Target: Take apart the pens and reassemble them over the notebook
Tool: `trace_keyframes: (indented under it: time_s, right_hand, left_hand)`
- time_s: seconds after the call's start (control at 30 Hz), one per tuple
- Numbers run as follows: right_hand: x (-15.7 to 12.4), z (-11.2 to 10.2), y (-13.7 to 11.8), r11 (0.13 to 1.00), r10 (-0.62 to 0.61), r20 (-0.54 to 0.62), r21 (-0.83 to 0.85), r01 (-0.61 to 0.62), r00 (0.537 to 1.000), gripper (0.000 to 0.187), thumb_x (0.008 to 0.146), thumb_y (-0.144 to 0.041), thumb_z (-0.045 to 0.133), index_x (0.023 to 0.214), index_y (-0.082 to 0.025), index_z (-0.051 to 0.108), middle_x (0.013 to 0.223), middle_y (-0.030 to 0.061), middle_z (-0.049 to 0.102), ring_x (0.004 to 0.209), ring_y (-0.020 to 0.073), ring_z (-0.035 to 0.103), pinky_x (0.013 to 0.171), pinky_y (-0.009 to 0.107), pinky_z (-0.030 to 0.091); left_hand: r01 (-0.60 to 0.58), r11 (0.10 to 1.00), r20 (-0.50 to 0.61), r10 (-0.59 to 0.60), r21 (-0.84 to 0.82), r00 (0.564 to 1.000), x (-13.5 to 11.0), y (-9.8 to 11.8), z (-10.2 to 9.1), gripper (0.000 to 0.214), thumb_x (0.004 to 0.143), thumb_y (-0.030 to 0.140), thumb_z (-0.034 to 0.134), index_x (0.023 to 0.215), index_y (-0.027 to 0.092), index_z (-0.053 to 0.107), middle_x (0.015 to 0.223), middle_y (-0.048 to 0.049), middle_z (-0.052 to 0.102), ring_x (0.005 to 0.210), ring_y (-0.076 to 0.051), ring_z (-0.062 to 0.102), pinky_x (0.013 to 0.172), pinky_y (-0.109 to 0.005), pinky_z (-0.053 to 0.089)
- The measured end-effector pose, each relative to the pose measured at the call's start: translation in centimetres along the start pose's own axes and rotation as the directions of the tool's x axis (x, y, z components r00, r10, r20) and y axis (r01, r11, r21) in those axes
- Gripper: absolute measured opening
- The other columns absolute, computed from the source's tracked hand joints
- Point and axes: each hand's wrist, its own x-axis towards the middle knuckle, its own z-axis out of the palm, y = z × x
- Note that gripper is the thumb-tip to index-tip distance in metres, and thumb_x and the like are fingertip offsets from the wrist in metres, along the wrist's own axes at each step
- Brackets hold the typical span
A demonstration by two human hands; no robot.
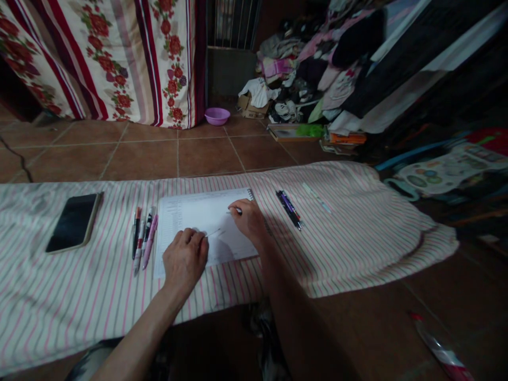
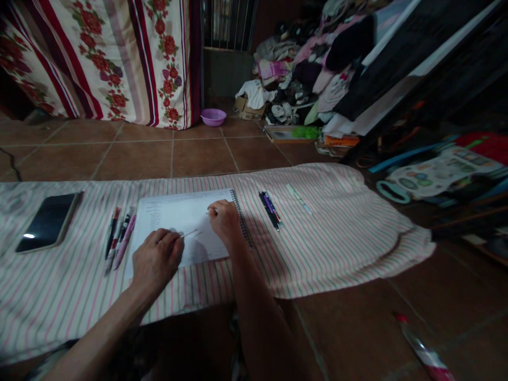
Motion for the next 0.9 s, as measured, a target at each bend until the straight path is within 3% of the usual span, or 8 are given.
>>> trace_keyframes:
  time_s: [0.2, 0.3, 0.4, 0.5, 0.6, 0.67, 0.77, 0.9]
  right_hand:
    - [-0.1, -0.8, -0.7, 0.991, 0.078, -0.145, 0.120, -0.060, 0.986, 0.023, 0.082, -0.017, 0.044, 0.087, -0.017, 0.067, 0.091, 0.0069, 0.069, 0.086, 0.0174, 0.061, 0.083, 0.029, 0.044]
    - [-0.4, -1.5, -1.7, 0.960, 0.156, -0.222, 0.265, -0.095, 0.963, 0.026, 0.083, -0.025, 0.044, 0.099, -0.017, 0.063, 0.090, 0.0073, 0.068, 0.078, 0.0158, 0.063, 0.073, 0.026, 0.048]
    - [-1.1, -1.8, -2.6, 0.889, 0.222, -0.112, 0.430, -0.155, 0.968, 0.024, 0.084, -0.033, 0.045, 0.093, -0.017, 0.060, 0.073, 0.0031, 0.066, 0.056, 0.0113, 0.062, 0.057, 0.021, 0.047]
    - [-2.1, -1.5, -3.4, 0.830, 0.227, 0.075, 0.507, -0.233, 0.971, 0.025, 0.083, -0.037, 0.047, 0.072, -0.017, 0.058, 0.058, -0.0005, 0.060, 0.044, 0.0087, 0.056, 0.041, 0.017, 0.040]
    - [-3.3, -0.6, -4.5, 0.711, 0.236, 0.363, 0.567, -0.415, 0.901, 0.025, 0.079, -0.037, 0.052, 0.066, -0.016, 0.057, 0.056, -0.0004, 0.060, 0.037, 0.0073, 0.052, 0.031, 0.015, 0.033]
    - [-3.9, 0.0, -5.3, 0.594, 0.266, 0.469, 0.608, -0.527, 0.842, 0.025, 0.075, -0.037, 0.057, 0.065, -0.015, 0.058, 0.053, -0.0002, 0.060, 0.036, 0.0067, 0.051, 0.029, 0.014, 0.030]
    - [-4.3, 0.7, -6.2, 0.421, 0.277, 0.535, 0.679, -0.601, 0.798, 0.025, 0.073, -0.038, 0.059, 0.065, -0.014, 0.059, 0.055, 0.0007, 0.061, 0.039, 0.0060, 0.051, 0.030, 0.014, 0.031]
    - [-4.2, 1.0, -6.8, 0.263, 0.294, 0.517, 0.765, -0.588, 0.804, 0.024, 0.069, -0.037, 0.062, 0.061, -0.014, 0.058, 0.056, -0.0010, 0.059, 0.042, 0.0041, 0.048, 0.034, 0.013, 0.032]
  left_hand:
    - [0.004, 1.000, 0.001, -0.004, -0.001, 1.000, 0.1, 0.2, 0.0, 0.025, 0.088, 0.031, 0.041, 0.086, 0.021, 0.064, 0.083, -0.0040, 0.062, 0.078, -0.019, 0.055, 0.064, -0.030, 0.038]
    - [0.043, 0.999, -0.007, -0.043, -0.034, 0.999, 0.2, 0.2, 0.1, 0.025, 0.087, 0.030, 0.041, 0.088, 0.021, 0.065, 0.084, -0.0044, 0.063, 0.079, -0.019, 0.056, 0.063, -0.029, 0.038]
    - [0.114, 0.990, 0.009, -0.113, -0.088, 0.994, 0.5, 0.1, 0.0, 0.024, 0.086, 0.031, 0.043, 0.088, 0.022, 0.065, 0.085, -0.0036, 0.063, 0.080, -0.018, 0.058, 0.062, -0.027, 0.038]
    - [0.180, 0.977, 0.034, -0.177, -0.118, 0.984, 0.8, -0.1, -0.5, 0.024, 0.086, 0.030, 0.043, 0.088, 0.022, 0.066, 0.086, -0.0029, 0.064, 0.081, -0.017, 0.058, 0.060, -0.027, 0.038]
    - [0.234, 0.964, 0.046, -0.229, -0.124, 0.972, 0.9, -0.3, -0.8, 0.024, 0.085, 0.031, 0.043, 0.087, 0.021, 0.065, 0.087, -0.0021, 0.063, 0.077, -0.016, 0.058, 0.055, -0.027, 0.034]
    - [0.254, 0.957, 0.038, -0.252, -0.138, 0.967, 0.9, -0.3, -0.9, 0.024, 0.085, 0.030, 0.044, 0.087, 0.021, 0.065, 0.086, -0.0015, 0.063, 0.072, -0.015, 0.057, 0.053, -0.026, 0.033]
    - [0.249, 0.953, 0.032, -0.248, -0.171, 0.968, 0.7, -0.1, -0.7, 0.023, 0.085, 0.029, 0.044, 0.086, 0.021, 0.065, 0.085, -0.0011, 0.062, 0.068, -0.013, 0.057, 0.053, -0.025, 0.034]
    - [0.198, 0.962, 0.041, -0.194, -0.186, 0.980, 0.5, 0.0, -0.3, 0.022, 0.085, 0.029, 0.044, 0.088, 0.021, 0.064, 0.087, -0.0013, 0.063, 0.069, -0.013, 0.058, 0.055, -0.025, 0.037]
